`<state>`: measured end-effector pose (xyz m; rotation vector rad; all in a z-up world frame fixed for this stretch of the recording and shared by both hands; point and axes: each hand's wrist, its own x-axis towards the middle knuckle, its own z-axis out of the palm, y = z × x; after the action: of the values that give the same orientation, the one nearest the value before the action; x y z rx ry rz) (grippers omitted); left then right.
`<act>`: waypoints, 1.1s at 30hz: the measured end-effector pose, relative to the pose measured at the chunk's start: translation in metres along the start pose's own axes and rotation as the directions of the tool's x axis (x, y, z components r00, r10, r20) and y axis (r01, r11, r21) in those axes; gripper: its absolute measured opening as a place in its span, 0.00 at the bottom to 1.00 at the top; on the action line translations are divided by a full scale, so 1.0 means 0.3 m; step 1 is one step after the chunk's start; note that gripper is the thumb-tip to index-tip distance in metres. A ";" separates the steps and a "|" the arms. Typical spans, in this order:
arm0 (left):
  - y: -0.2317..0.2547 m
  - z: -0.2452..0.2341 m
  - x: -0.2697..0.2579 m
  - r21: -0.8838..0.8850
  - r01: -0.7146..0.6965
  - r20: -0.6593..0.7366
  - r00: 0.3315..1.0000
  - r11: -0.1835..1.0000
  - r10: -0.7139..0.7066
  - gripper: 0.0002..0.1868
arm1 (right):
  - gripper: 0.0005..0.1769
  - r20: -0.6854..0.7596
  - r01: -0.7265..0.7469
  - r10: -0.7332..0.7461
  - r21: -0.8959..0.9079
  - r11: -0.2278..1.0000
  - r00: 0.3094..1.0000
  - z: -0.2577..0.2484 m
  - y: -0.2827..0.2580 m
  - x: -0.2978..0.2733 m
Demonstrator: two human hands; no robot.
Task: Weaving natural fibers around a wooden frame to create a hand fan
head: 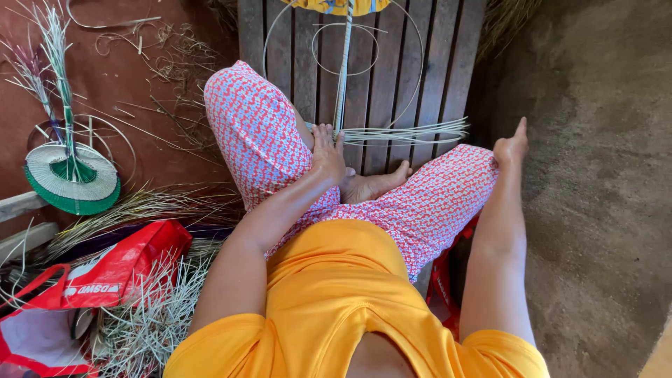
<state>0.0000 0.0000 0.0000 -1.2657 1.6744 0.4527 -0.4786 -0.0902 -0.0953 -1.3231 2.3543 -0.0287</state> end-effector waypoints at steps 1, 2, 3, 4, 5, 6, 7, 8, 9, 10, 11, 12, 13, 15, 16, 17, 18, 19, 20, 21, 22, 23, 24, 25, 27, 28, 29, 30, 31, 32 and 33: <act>0.000 0.004 0.007 -0.001 0.003 -0.004 1.000 1.000 -0.003 0.59 | 0.49 -0.003 0.003 -0.003 0.002 1.000 1.000 0.042 -0.012 0.003; 0.000 0.008 0.014 -0.032 -0.016 -0.008 1.000 0.999 0.016 0.58 | 0.41 -0.162 0.107 -0.081 0.159 0.981 0.984 0.085 -0.025 0.007; 0.001 0.017 0.019 -0.064 -0.037 -0.011 0.999 0.997 0.036 0.56 | 0.35 -0.322 0.230 -0.131 0.292 0.928 0.938 0.130 -0.036 0.007; -0.022 -0.010 -0.013 -0.066 -0.034 -0.012 0.999 0.997 0.033 0.56 | 0.35 -0.323 0.233 -0.133 0.293 0.927 0.937 0.143 -0.118 -0.008; -0.041 -0.033 -0.047 -0.092 -0.050 -0.036 0.998 0.995 0.047 0.57 | 0.26 -0.307 0.251 -0.101 0.503 0.827 0.946 0.158 -0.194 -0.029; -0.060 -0.055 -0.082 -0.118 -0.067 -0.061 0.996 0.991 0.060 0.58 | 0.18 -0.282 0.255 -0.074 0.686 0.682 0.957 0.173 -0.271 -0.049; -0.089 -0.073 -0.075 -0.119 -0.065 -0.060 0.996 0.991 0.058 0.58 | 0.18 -0.281 0.256 -0.076 0.686 0.682 0.957 0.131 -0.388 -0.099; -0.119 -0.092 -0.068 -0.217 -0.155 -0.222 0.969 0.964 0.106 0.56 | 0.15 -0.110 0.116 -0.044 0.815 0.568 0.993 0.088 -0.507 -0.149; -0.154 -0.110 -0.061 -0.293 -0.255 -0.382 0.915 0.921 0.132 0.54 | 0.14 0.067 -0.044 -0.038 0.899 0.436 0.997 0.048 -0.627 -0.200; -0.201 -0.147 -0.007 -0.293 -0.253 -0.382 0.915 0.922 0.130 0.54 | 0.14 0.067 -0.043 -0.039 0.900 0.434 0.997 0.015 -0.732 -0.215; -0.248 -0.184 0.047 -0.406 -0.426 -0.616 0.781 0.809 0.103 0.39 | 0.14 0.135 -0.092 -0.080 0.909 0.406 0.988 -0.019 -0.836 -0.229; -0.297 -0.222 0.102 -0.446 -0.603 -0.798 0.603 0.661 0.012 0.24 | 0.15 0.201 -0.142 -0.123 0.915 0.378 0.972 -0.053 -0.941 -0.244; -0.337 -0.280 0.168 -0.445 -0.603 -0.798 0.602 0.662 0.012 0.24 | 0.15 0.201 -0.141 -0.123 0.915 0.378 0.972 -0.094 -1.030 -0.252; -0.423 -0.397 0.301 -0.597 -0.778 -0.678 0.619 -0.195 -0.397 0.09 | 0.22 0.356 -0.286 -0.236 0.915 0.286 0.904 -0.176 -1.216 -0.265; -0.442 -0.437 0.383 -0.595 -0.780 -0.678 0.617 -0.194 -0.400 0.09 | 0.22 0.355 -0.284 -0.239 0.915 0.286 0.904 -0.184 -1.281 -0.252; -0.462 -0.476 0.464 -0.540 -0.796 -0.584 0.588 -0.273 -0.559 0.08 | 0.22 0.376 -0.314 -0.267 0.917 0.246 0.887 -0.191 -1.345 -0.240; -0.483 -0.515 0.546 -0.469 -0.816 -0.461 0.552 -0.338 -0.694 0.08 | 0.22 0.394 -0.345 -0.296 0.916 0.206 0.870 -0.198 -1.411 -0.228; -0.494 -0.538 0.613 -0.467 -0.817 -0.458 0.551 -0.338 -0.697 0.08 | 0.22 0.395 -0.344 -0.299 0.915 0.209 0.869 -0.172 -1.447 -0.198; -0.505 -0.561 0.681 -0.481 -0.780 -0.356 0.591 -0.400 -0.724 0.08 | 0.24 0.404 -0.360 -0.319 0.913 0.190 0.857 -0.145 -1.484 -0.167; -0.514 -0.587 0.750 -0.487 -0.741 -0.251 0.626 -0.462 -0.739 0.09 | 0.26 0.413 -0.377 -0.339 0.911 0.170 0.845 -0.120 -1.518 -0.134; -0.517 -0.615 0.748 -0.485 -0.742 -0.248 0.625 -0.464 -0.740 0.09 | 0.26 0.413 -0.375 -0.341 0.911 0.173 0.845 -0.106 -1.545 -0.118; -0.521 -0.640 0.745 -0.522 -0.679 -0.220 0.692 -0.516 -0.687 0.15 | 0.21 0.425 -0.370 -0.345 0.903 0.217 0.837 -0.091 -1.571 -0.105; -0.524 -0.665 0.742 -0.557 -0.610 -0.189 0.754 -0.564 -0.629 0.21 | 0.17 0.438 -0.363 -0.348 0.895 0.260 0.829 -0.075 -1.596 -0.093; -0.523 -0.676 0.752 -0.557 -0.610 -0.187 0.754 -0.564 -0.629 0.21 | 0.17 0.439 -0.364 -0.348 0.894 0.261 0.829 -0.087 -1.626 -0.111; -0.514 -0.700 0.774 -0.433 -0.648 -0.313 0.760 -0.626 -0.570 0.18 | 0.12 0.423 -0.332 -0.316 0.894 0.302 0.849 -0.112 -1.680 -0.147; -0.524 -0.715 0.731 -0.433 -0.647 -0.312 0.761 -0.628 -0.569 0.18 | 0.12 0.423 -0.332 -0.315 0.893 0.303 0.850 -0.114 -1.696 -0.152; -0.532 -0.728 0.687 -0.418 -0.682 -0.319 0.729 -0.600 -0.606 0.11 | 0.08 0.409 -0.318 -0.279 0.893 0.317 0.869 -0.115 -1.710 -0.159; -0.539 -0.742 0.642 -0.403 -0.715 -0.324 0.695 -0.571 -0.641 0.03 | 0.07 0.393 -0.305 -0.243 0.893 0.332 0.887 -0.117 -1.723 -0.166; -0.538 -0.732 0.642 -0.405 -0.713 -0.322 0.697 -0.573 -0.640 0.03 | 0.07 0.396 -0.308 -0.241 0.891 0.333 0.886 -0.082 -1.719 -0.140; -0.536 -0.722 0.641 -0.384 -0.770 -0.396 0.636 -0.509 -0.662 0.03 | 0.08 0.354 -0.287 -0.227 0.916 0.281 0.907 -0.047 -1.714 -0.115; -0.534 -0.711 0.638 -0.358 -0.822 -0.468 0.569 -0.443 -0.676 0.02 | 0.10 0.312 -0.264 -0.209 0.937 0.228 0.927 -0.011 -1.708 -0.091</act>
<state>0.0419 -0.3249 -0.0218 -3.1378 1.8401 2.6587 -0.0532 -0.3466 0.0339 -0.4913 1.3927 -1.0123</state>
